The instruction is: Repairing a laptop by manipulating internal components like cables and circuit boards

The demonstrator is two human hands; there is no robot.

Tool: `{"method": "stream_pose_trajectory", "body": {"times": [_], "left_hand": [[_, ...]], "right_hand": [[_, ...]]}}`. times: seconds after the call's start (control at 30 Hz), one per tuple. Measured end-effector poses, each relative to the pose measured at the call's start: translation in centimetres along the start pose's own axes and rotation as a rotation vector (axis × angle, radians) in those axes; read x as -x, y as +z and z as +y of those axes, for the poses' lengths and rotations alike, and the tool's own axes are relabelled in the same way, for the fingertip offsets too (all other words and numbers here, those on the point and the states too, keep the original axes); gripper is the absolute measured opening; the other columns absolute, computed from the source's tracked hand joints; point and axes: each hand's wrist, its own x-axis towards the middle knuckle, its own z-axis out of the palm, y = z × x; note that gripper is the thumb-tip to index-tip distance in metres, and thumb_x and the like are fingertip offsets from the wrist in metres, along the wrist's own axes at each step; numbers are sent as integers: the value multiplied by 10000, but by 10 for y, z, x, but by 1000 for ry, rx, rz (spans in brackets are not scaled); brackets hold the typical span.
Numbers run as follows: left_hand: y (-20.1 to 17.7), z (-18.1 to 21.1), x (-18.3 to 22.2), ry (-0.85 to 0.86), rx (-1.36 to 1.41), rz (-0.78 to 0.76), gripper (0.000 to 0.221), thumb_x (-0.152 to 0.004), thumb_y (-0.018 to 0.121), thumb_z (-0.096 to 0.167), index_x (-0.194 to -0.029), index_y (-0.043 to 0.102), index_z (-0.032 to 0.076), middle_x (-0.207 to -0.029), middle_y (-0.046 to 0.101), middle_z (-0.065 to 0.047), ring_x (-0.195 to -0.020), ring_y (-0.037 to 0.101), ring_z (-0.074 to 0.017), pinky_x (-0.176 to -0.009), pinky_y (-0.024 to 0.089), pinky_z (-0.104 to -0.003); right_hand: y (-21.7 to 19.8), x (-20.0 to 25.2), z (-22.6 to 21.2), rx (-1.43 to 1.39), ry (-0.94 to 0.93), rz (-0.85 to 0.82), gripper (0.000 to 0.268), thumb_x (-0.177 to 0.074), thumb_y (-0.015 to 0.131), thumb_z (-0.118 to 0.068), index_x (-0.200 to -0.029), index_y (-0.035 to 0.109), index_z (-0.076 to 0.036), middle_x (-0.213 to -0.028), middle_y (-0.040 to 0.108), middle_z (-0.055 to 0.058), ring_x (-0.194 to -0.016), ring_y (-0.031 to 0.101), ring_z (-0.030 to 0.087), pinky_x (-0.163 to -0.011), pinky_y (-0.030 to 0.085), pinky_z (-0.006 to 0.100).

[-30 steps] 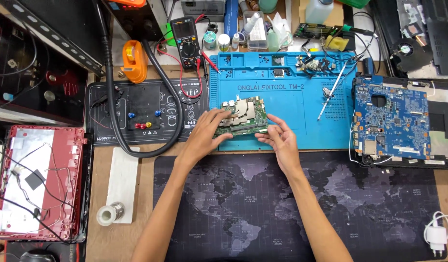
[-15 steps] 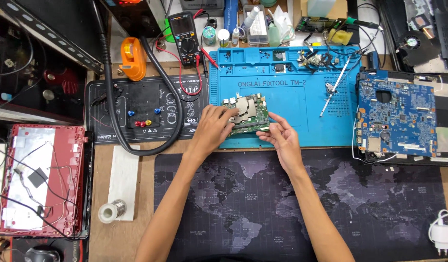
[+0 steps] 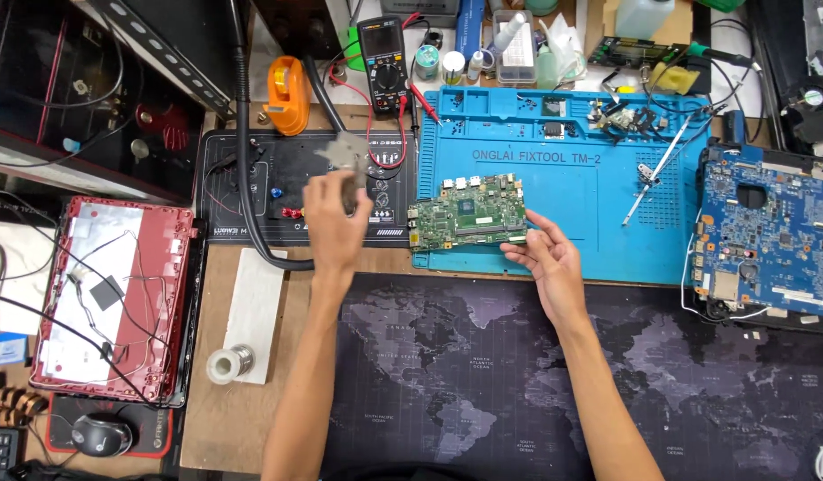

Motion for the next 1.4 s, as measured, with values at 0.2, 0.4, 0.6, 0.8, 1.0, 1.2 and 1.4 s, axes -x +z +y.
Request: {"method": "stream_pose_trajectory", "body": {"times": [0.2, 0.4, 0.6, 0.8, 1.0, 1.2, 1.4], "left_hand": [[-14, -30, -6, -34, -230, 80, 206, -854, 732, 125, -1034, 637, 91, -945, 545, -111, -888, 597, -340, -835, 492, -448], [-7, -48, -7, -100, -340, 105, 229, -834, 750, 151, -996, 592, 115, -936, 520, -69, -905, 590, -295, -818, 480, -406], [-8, -45, -10, -127, -374, 82, 218, -845, 771, 126, -987, 608, 101, -931, 531, -76, -890, 593, -284, -803, 467, -395], [-4, -39, -5, -103, -439, 68, 190, -889, 748, 209, -1016, 642, 115, -1004, 549, -95, -948, 560, -303, -813, 430, -420], [-7, 27, 0, 33, -245, -70, 144, -1000, 668, 234, -1045, 710, 103, -1104, 557, -118, -1062, 545, -286, -903, 395, -408], [6, 75, 9, 359, -32, -563, 575, -888, 743, 516, -1319, 636, 152, -1303, 581, -216, -1326, 498, -363, -1153, 342, -524], [40, 79, 32, 461, 25, -545, 720, -797, 780, 500, -1404, 532, 204, -1343, 532, -190, -1322, 500, -374, -1135, 348, -514]], "right_hand": [[6, 2, -4, 13, 11, 16, 399, -1031, 569, -100, -1395, 526, 59, -950, 676, 98, -940, 753, 367, -839, 659, 396], [-2, -3, 5, -8, 21, 19, 409, -1021, 582, -101, -1392, 528, 61, -937, 681, 117, -932, 752, 388, -838, 660, 411], [-5, -4, 7, -20, 24, 19, 397, -1019, 582, -97, -1382, 535, 57, -958, 695, 136, -938, 751, 387, -839, 660, 409], [12, 3, -8, -15, 44, 50, 360, -1020, 574, -83, -1355, 558, 44, -934, 700, 129, -921, 758, 374, -824, 662, 387], [16, 3, -11, 34, 29, 75, 355, -1009, 591, -67, -1346, 572, 43, -907, 685, 115, -899, 761, 381, -810, 666, 396], [4, 1, -6, -22, 53, 17, 394, -1003, 587, -83, -1367, 546, 64, -962, 711, 196, -908, 759, 363, -822, 660, 367], [-6, -1, 1, -16, 74, -60, 435, -987, 619, -132, -1363, 559, 79, -968, 731, 235, -865, 766, 331, -788, 657, 349]]}}
